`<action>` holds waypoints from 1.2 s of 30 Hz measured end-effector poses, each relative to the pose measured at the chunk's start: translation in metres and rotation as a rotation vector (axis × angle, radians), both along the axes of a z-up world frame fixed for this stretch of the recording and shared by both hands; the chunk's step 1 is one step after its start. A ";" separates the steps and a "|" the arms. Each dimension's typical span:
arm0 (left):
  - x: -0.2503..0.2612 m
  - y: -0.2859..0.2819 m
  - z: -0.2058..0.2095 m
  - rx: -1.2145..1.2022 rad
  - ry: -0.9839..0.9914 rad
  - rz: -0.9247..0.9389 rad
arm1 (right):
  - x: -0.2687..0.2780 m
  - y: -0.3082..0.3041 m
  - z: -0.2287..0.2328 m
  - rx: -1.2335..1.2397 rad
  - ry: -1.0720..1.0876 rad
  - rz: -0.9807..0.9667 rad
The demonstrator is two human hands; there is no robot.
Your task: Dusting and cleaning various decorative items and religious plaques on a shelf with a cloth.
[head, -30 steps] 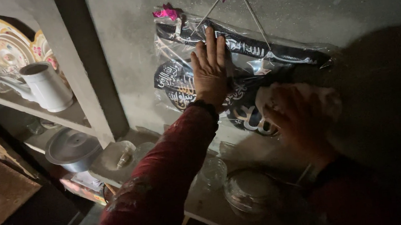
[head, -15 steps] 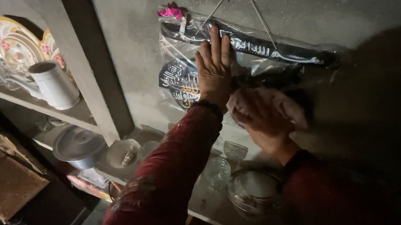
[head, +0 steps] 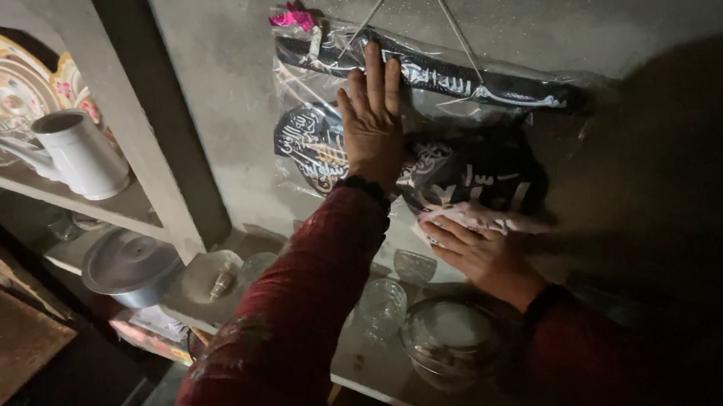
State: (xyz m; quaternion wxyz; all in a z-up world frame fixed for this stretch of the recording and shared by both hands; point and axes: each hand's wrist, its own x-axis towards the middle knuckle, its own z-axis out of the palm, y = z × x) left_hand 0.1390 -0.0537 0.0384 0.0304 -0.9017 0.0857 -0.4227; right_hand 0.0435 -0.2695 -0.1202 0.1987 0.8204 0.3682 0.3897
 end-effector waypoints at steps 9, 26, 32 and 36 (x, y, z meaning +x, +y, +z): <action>0.019 0.000 -0.013 -0.009 -0.002 -0.032 | -0.035 -0.011 0.021 0.092 0.225 -0.064; -0.034 0.018 0.018 -0.011 0.163 -0.110 | -0.115 -0.054 0.057 0.297 0.403 0.120; -0.098 0.024 0.005 -0.237 0.112 -0.417 | -0.122 -0.039 0.027 0.838 0.809 0.252; -0.173 0.015 -0.087 -0.491 -0.131 -0.977 | -0.110 -0.042 0.002 1.271 1.148 0.310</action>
